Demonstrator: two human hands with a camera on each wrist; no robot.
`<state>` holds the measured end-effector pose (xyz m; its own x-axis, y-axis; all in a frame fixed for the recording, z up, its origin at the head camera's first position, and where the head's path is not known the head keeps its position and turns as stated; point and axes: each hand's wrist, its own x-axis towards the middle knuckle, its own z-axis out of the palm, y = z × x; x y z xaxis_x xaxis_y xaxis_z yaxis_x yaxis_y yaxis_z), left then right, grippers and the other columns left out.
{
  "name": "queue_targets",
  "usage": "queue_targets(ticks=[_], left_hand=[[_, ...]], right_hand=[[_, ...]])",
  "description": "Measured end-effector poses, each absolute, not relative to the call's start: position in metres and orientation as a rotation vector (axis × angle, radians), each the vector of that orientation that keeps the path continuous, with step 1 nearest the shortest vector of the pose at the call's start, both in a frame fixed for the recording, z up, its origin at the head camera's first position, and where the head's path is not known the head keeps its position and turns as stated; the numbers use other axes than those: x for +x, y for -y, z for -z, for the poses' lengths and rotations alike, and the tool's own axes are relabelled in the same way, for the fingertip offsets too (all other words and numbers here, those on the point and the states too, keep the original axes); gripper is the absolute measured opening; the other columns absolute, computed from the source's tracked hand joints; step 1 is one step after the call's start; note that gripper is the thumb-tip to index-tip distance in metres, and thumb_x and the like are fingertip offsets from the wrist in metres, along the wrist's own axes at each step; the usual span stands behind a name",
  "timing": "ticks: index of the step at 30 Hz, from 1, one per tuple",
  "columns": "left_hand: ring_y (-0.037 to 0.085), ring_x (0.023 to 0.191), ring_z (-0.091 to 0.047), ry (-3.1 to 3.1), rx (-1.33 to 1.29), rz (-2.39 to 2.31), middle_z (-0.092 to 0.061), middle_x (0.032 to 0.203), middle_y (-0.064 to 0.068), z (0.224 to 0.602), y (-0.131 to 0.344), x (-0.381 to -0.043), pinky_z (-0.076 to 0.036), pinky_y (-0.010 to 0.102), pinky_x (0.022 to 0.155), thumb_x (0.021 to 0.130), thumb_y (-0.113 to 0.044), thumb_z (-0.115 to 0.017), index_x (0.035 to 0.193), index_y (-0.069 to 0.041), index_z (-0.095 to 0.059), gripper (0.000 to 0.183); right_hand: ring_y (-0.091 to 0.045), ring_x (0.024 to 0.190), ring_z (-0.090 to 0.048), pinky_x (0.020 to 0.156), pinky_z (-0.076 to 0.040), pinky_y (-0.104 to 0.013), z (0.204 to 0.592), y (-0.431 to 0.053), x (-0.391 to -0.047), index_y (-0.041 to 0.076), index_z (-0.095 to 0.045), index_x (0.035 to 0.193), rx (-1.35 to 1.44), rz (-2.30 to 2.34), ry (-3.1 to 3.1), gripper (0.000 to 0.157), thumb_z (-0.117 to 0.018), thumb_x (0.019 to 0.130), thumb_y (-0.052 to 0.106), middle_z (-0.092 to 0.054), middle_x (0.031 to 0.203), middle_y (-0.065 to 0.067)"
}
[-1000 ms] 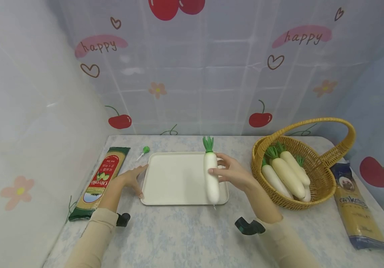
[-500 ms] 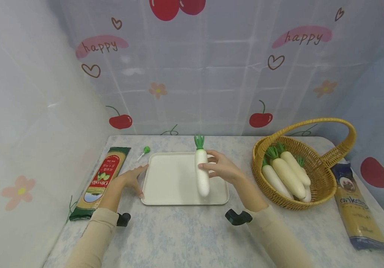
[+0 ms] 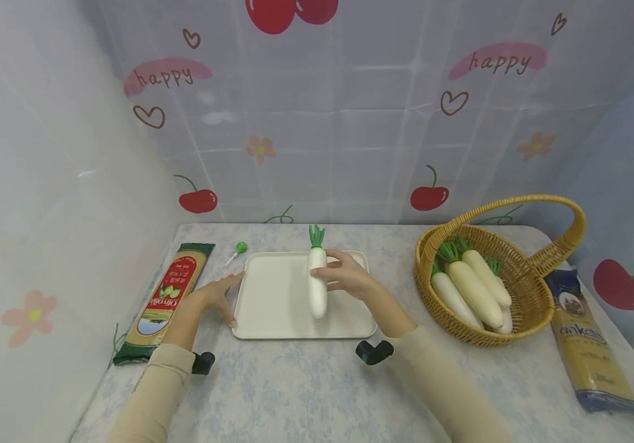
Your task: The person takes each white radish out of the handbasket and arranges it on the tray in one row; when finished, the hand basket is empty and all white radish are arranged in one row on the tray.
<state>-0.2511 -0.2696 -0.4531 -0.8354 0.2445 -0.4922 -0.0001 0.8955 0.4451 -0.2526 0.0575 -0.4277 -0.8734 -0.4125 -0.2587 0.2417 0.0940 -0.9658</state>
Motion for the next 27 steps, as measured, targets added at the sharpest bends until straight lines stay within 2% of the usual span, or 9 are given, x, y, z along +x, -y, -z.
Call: queue_targets(ticks=[7,14,27], left_hand=[[0.049,0.138,-0.008,-2.493,0.202,-0.594,-0.009,0.153,0.027,0.451,0.272,-0.251,-0.013,0.065,0.108,0.047,-0.030,-0.093,0.152,-0.014,-0.014,0.132],[0.047,0.139,-0.009,-2.518,0.188,-0.575,-0.009,0.154,0.026,0.453,0.269,-0.249,-0.016,0.063,0.109,0.052,-0.020,-0.092,0.152,-0.011,-0.014,0.127],[0.046,0.140,-0.006,-2.485,0.172,-0.597,-0.007,0.153,0.026,0.446,0.269,-0.248,-0.011,0.062,0.110,0.053,-0.023,-0.092,0.152,-0.011,-0.014,0.126]], right_hand=[[-0.028,0.097,-0.062,0.084,-0.054,-0.043,0.437,-0.043,-0.255,0.004,-0.032,0.144,-0.139,1.859,-1.896,0.072,-0.070,0.083,0.014,-0.053,0.124,-0.024],[-0.025,0.091,-0.062,0.082,-0.054,-0.041,0.444,-0.029,-0.253,0.004,-0.036,0.141,-0.124,1.899,-1.878,0.067,-0.069,0.083,0.013,-0.055,0.119,-0.024],[-0.023,0.085,-0.064,0.077,-0.056,-0.038,0.459,0.001,-0.260,0.003,-0.034,0.142,-0.107,1.883,-1.878,0.071,-0.071,0.082,0.016,-0.056,0.119,-0.024]])
